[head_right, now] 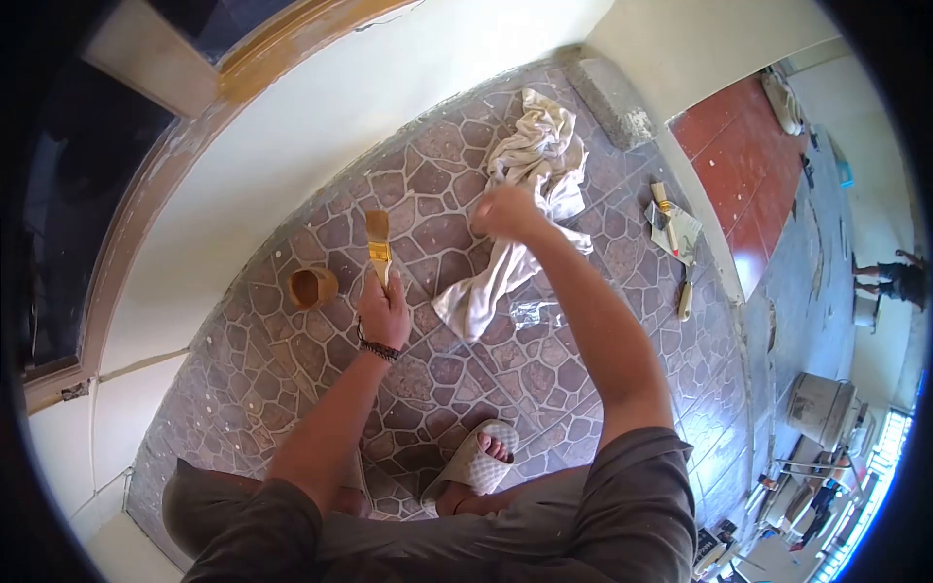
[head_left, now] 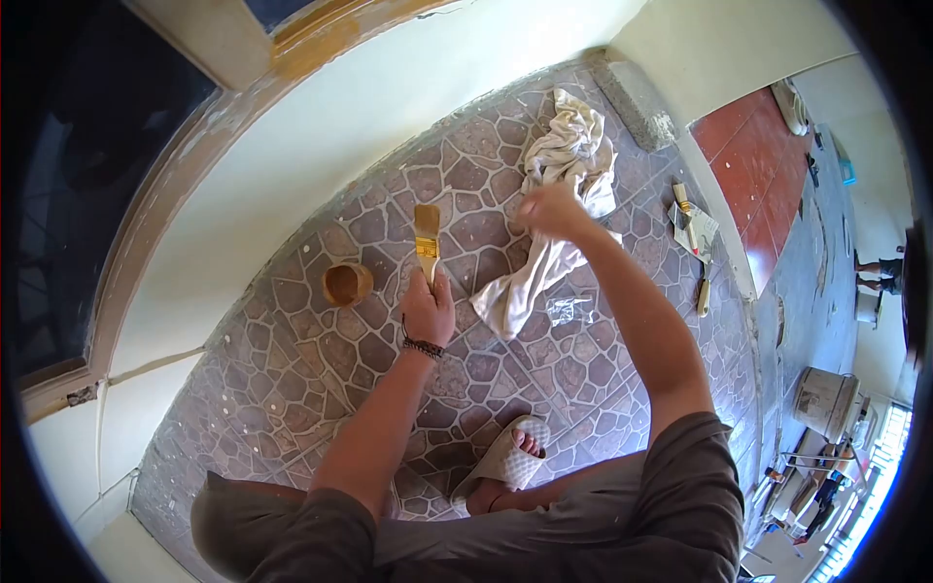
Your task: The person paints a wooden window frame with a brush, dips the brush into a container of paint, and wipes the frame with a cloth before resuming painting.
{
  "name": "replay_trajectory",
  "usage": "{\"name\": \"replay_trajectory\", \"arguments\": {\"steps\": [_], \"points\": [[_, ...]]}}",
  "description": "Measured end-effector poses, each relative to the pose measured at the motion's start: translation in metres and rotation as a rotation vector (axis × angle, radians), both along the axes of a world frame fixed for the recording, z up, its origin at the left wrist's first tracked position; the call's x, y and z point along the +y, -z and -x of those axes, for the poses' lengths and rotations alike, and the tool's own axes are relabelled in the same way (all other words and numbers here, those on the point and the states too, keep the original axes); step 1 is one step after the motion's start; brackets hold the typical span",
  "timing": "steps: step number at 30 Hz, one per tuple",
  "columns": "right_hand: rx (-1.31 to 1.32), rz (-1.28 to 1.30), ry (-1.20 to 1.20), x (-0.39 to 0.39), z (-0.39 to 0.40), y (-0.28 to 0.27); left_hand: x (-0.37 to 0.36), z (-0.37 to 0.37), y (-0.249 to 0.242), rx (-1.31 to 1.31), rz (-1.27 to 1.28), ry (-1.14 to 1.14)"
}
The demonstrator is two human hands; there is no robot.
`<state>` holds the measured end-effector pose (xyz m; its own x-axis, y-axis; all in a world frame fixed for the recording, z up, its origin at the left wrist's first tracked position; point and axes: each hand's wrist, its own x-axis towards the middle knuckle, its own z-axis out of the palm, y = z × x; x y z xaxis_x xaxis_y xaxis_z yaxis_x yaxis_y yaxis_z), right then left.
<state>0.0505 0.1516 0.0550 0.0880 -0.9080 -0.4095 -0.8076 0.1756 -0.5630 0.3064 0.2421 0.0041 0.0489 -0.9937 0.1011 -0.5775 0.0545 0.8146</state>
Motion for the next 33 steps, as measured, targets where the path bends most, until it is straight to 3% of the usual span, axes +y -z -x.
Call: {"name": "replay_trajectory", "arguments": {"steps": [3,5,7,9,11,13,15,19,21,27,29,31,33], "points": [[0.2,0.444,0.348,-0.043,0.054,0.018,-0.025,-0.007,0.023,-0.209,0.113,0.068],[0.365,0.525,0.434,-0.068,0.088,0.025,-0.032,-0.013,0.044,-0.303,0.12,0.093],[0.385,0.454,0.511,-0.094,0.118,0.028,-0.036,-0.016,0.054,-0.455,0.251,0.157],[0.424,0.456,0.483,-0.116,0.147,0.045,-0.035,-0.014,0.051,-0.401,0.227,0.162],[0.488,0.61,0.364,-0.135,0.172,0.086,-0.039,-0.014,0.046,-0.43,0.166,0.15],[0.531,0.472,0.435,-0.15,0.196,0.129,-0.042,-0.015,0.052,-0.458,0.117,0.133],[0.627,0.317,0.516,-0.131,0.146,0.074,-0.039,-0.015,0.051,-0.357,0.208,0.195],[0.553,0.212,0.596,-0.122,0.133,0.051,-0.04,-0.014,0.049,-0.375,0.203,0.196],[0.378,0.537,0.565,-0.111,0.135,0.055,-0.039,-0.016,0.049,-0.402,0.161,0.202],[0.171,0.567,0.483,-0.091,0.083,0.005,-0.039,-0.015,0.048,-0.429,0.099,0.213],[0.209,0.609,0.475,-0.08,0.071,-0.009,-0.037,-0.015,0.049,-0.427,0.096,0.206],[-0.021,0.805,0.342,-0.074,0.074,-0.008,-0.038,-0.013,0.048,-0.413,0.135,0.163],[-0.026,0.808,0.352,-0.061,0.051,-0.04,-0.035,-0.016,0.049,-0.397,0.152,0.153]]}}
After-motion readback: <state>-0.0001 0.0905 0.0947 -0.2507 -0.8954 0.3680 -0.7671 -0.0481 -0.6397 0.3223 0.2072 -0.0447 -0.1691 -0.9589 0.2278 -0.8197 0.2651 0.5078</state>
